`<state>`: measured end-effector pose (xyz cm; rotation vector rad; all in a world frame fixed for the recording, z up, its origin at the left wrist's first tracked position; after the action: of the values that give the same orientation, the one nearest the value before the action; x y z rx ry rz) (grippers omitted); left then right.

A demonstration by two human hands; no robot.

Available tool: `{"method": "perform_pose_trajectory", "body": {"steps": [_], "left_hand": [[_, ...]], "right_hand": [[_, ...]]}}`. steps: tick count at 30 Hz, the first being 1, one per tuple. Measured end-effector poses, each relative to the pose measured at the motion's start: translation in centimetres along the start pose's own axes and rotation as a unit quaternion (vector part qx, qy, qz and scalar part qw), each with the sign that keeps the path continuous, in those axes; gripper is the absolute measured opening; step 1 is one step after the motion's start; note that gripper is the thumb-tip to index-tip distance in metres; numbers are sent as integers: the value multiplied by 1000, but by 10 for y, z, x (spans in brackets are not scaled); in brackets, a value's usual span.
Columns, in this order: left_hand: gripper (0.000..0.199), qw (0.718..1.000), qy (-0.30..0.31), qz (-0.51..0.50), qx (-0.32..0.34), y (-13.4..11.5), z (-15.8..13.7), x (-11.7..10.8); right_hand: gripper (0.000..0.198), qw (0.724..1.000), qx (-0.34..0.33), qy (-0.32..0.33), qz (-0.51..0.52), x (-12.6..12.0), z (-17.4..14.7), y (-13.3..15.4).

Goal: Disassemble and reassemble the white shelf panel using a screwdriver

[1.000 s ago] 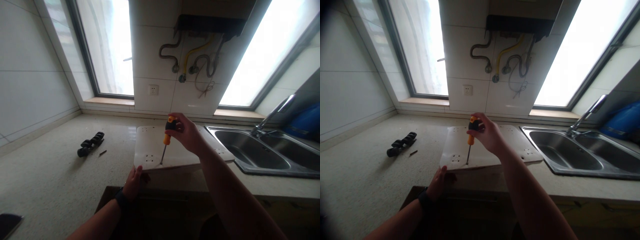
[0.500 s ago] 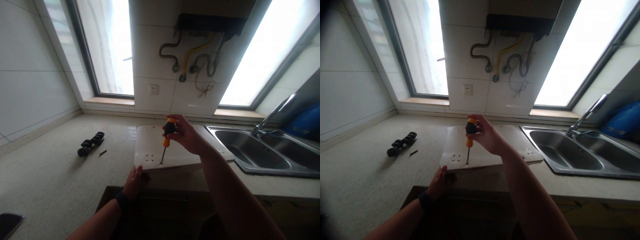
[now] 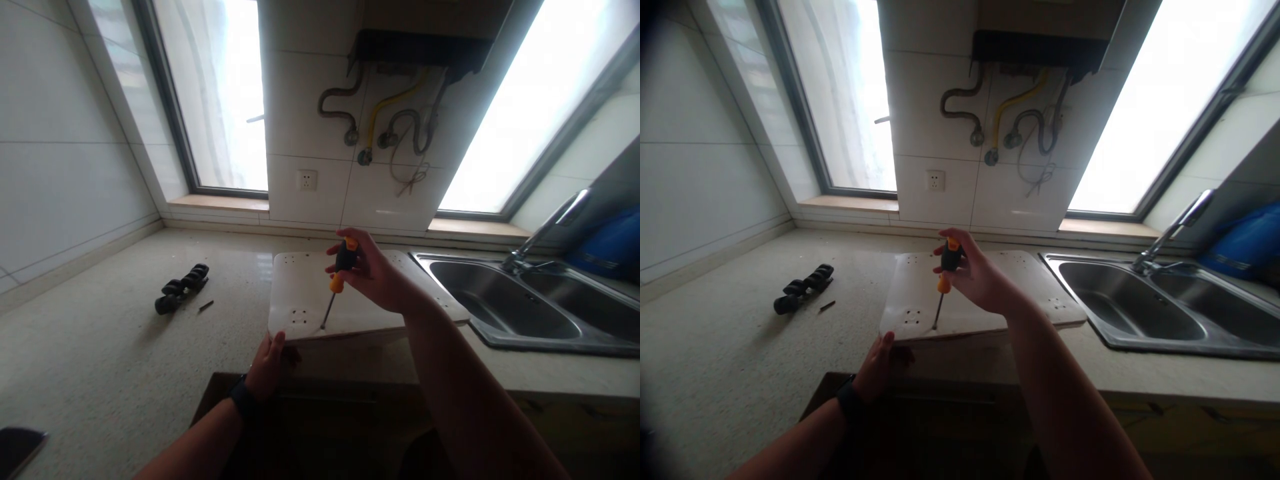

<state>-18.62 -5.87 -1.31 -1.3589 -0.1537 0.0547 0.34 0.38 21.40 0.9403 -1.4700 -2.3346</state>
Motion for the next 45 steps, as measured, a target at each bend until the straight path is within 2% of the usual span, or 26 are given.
{"method": "perform_pose_trajectory", "body": {"steps": [5, 8, 11, 17, 21, 25, 32, 39, 45], "left_hand": [[64, 1000, -2, -18, -10, 0, 0, 1], [65, 999, 4, -37, -22, 0, -1, 1], [65, 992, 26, -101, -75, 4, 0, 1], [64, 939, 73, -284, -183, -2, 8, 4], [60, 916, 128, -309, -220, -8, 8, 6], [53, 907, 144, -324, -228, -6, 7, 5], [54, 916, 134, -307, -222, -4, 8, 5], [58, 943, 127, -225, -211, 6, 7, 4], [64, 948, 121, -202, -214, 12, 6, 4]], "right_hand": [[60, 986, 40, -77, -143, -3, -2, 6], [61, 973, 42, -93, -208, -1, -2, 16], [57, 962, 31, -97, -253, 1, 0, 24], [57, 956, 22, -94, -277, 6, 4, 25], [57, 957, 30, -86, -276, 8, 5, 22], [57, 957, 34, -82, -275, 9, 5, 21], [55, 943, 31, -112, -312, 12, 6, 25], [49, 921, 22, -174, -347, 18, 10, 26], [40, 894, 25, -241, -376, 20, 12, 24]]}}
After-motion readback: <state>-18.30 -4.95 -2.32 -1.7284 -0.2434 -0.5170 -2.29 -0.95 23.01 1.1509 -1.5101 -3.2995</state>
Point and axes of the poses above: each hand's wrist, its own z-axis towards the middle knuckle, its own x-axis out of the palm, y = z × x, the point moved 6 cm from there along z, towards the middle knuckle, and after that the axes turned 10 degrees about x, right-handed, at the moved point
